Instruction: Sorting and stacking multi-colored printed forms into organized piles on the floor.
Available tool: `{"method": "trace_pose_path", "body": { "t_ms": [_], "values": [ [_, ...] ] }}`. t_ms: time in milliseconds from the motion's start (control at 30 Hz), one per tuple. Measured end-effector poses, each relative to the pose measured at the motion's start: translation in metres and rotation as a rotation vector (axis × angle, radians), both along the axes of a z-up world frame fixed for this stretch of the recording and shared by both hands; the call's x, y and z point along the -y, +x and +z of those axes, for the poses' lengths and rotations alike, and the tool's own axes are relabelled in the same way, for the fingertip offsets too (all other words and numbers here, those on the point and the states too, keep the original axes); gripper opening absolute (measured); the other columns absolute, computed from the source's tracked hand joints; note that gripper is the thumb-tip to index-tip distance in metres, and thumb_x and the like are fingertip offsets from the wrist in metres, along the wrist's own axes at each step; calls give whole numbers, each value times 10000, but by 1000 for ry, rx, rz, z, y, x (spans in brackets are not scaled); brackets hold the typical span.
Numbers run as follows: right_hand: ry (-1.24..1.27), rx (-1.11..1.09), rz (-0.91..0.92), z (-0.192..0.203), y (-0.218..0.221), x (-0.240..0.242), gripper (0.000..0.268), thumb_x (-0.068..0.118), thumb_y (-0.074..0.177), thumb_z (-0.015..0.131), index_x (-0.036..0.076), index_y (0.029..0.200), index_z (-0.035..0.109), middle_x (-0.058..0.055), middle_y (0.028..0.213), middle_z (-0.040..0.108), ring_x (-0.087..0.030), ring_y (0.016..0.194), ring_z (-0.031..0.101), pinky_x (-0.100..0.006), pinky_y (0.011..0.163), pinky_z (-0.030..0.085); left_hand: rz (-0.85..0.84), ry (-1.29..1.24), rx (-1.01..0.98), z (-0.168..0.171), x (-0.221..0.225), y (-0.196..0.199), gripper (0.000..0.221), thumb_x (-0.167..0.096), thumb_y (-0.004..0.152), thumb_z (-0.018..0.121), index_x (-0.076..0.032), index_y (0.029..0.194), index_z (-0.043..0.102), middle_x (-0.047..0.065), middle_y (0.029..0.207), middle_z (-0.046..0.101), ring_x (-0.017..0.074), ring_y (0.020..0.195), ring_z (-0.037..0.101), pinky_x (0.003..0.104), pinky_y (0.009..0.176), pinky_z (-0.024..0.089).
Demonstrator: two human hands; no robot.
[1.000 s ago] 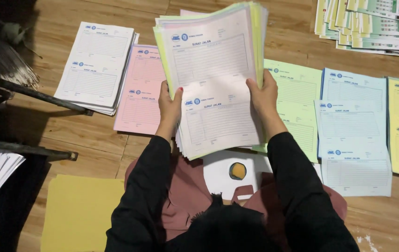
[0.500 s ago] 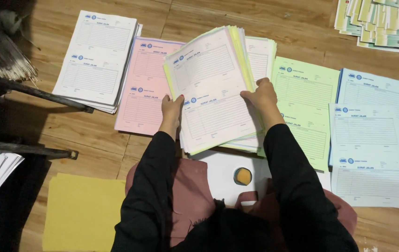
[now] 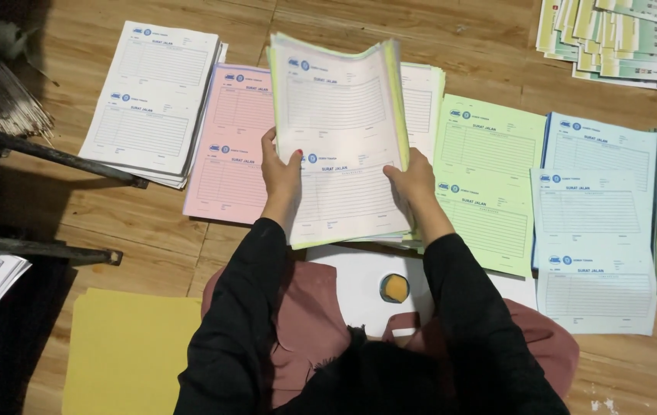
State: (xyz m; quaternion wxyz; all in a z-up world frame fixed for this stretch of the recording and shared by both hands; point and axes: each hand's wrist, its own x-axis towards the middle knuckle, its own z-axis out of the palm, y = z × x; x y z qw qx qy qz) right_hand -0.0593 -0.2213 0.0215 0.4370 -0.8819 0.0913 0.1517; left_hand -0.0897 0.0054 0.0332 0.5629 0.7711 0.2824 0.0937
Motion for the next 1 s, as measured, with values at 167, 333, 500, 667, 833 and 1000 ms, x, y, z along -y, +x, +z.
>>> {"method": "trace_pose_path", "body": {
  "t_ms": [167,333,500,667,833,1000],
  "values": [
    [106,30,-153,1,-29,22,432,203,761,697,14,1104,516,-216,1010,595,-383,986,570,-476,809,461,-191,2,83,19,9,8,540,-69,824,579,-149,1295,328,164,1104,579,330,1072,544,458,899,449],
    [-7,82,-106,-20,-28,47,512,227,779,695,-1,1190,491,-197,1072,555,-357,960,577,-477,806,475,-241,283,-168,-32,-4,11,660,-176,790,620,-68,1352,291,163,1227,484,313,1131,478,423,941,424],
    [26,132,-144,0,-51,44,564,240,901,541,-32,1327,292,-209,1239,383,-339,1099,481,-455,913,415,-277,106,-213,-39,-7,-18,642,-283,873,525,-27,1387,238,206,1375,313,351,1277,310,457,1038,305],
    [206,8,-21,1,-57,29,642,304,964,389,-34,1406,69,-267,1444,106,-390,1338,129,-477,1091,177,-355,-112,-242,-7,10,-32,635,-304,925,461,-92,1428,136,162,1454,195,309,1336,185,464,1066,237],
    [420,45,-212,18,-61,28,580,197,993,324,-29,1393,-29,-249,1451,-20,-378,1349,74,-467,1094,204,-362,11,-158,-7,6,-27,730,-349,913,479,-45,1423,55,238,1445,158,358,1327,202,506,1070,222],
    [348,46,-63,13,-67,29,625,265,978,336,-25,1395,-28,-276,1445,4,-410,1339,67,-512,1089,143,-492,15,-187,-15,5,-27,762,-440,909,457,-30,1421,68,226,1453,148,354,1332,178,514,1065,210]
  ]
}}
